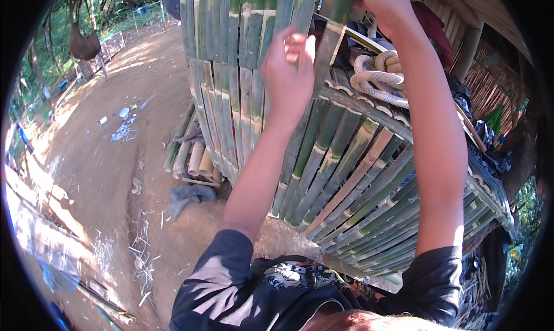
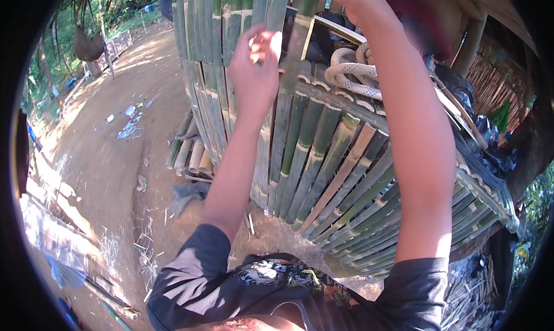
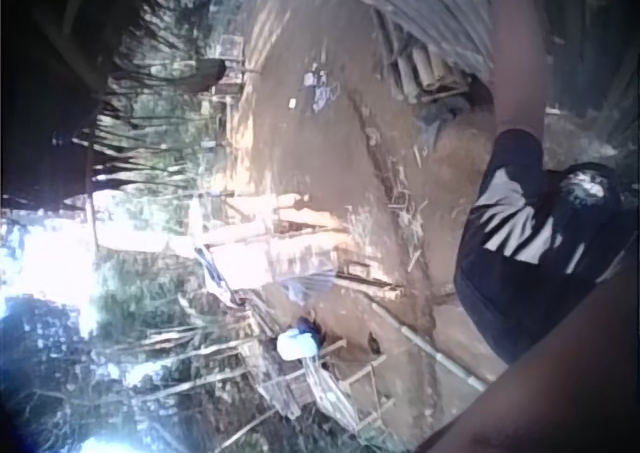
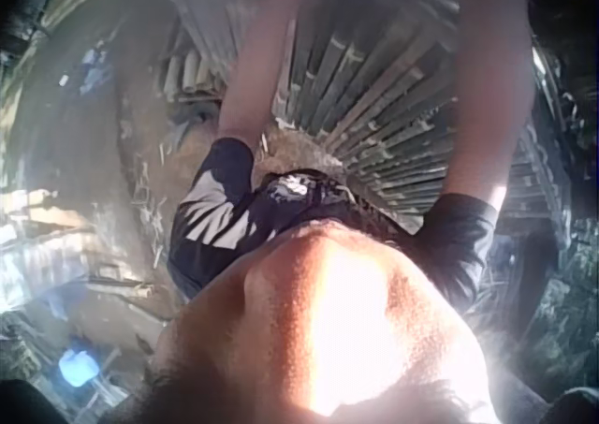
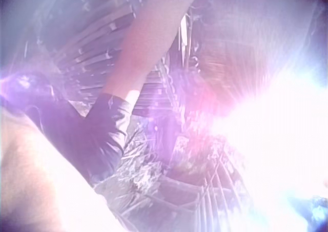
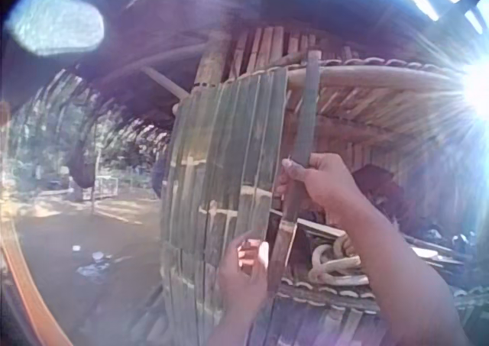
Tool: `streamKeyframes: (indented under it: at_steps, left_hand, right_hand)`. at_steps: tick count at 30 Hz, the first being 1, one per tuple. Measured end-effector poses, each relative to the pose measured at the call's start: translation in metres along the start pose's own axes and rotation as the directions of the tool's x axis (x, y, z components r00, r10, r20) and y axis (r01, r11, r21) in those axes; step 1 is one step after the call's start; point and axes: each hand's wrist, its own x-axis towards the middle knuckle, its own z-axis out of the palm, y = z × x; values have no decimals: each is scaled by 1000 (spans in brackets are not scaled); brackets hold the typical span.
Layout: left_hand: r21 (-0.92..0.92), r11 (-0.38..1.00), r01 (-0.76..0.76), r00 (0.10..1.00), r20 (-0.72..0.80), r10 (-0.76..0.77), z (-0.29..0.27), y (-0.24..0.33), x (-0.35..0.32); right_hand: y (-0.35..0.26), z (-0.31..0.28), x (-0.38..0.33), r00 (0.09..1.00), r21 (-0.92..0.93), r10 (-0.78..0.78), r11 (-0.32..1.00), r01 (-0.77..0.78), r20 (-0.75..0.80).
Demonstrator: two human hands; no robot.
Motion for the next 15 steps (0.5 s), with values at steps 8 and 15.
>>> streamKeyframes:
  at_steps: [8, 15]
  left_hand:
    - [251, 958, -139, 990, 18, 139, -11, -42, -59]
    - [151, 985, -84, 996, -25, 89, 2, -44, -73]
  right_hand:
    - [10, -3, 45, 999, 22, -37, 999, 37, 30]
    - [15, 9, 33, 997, -152, -40, 988, 30, -61]
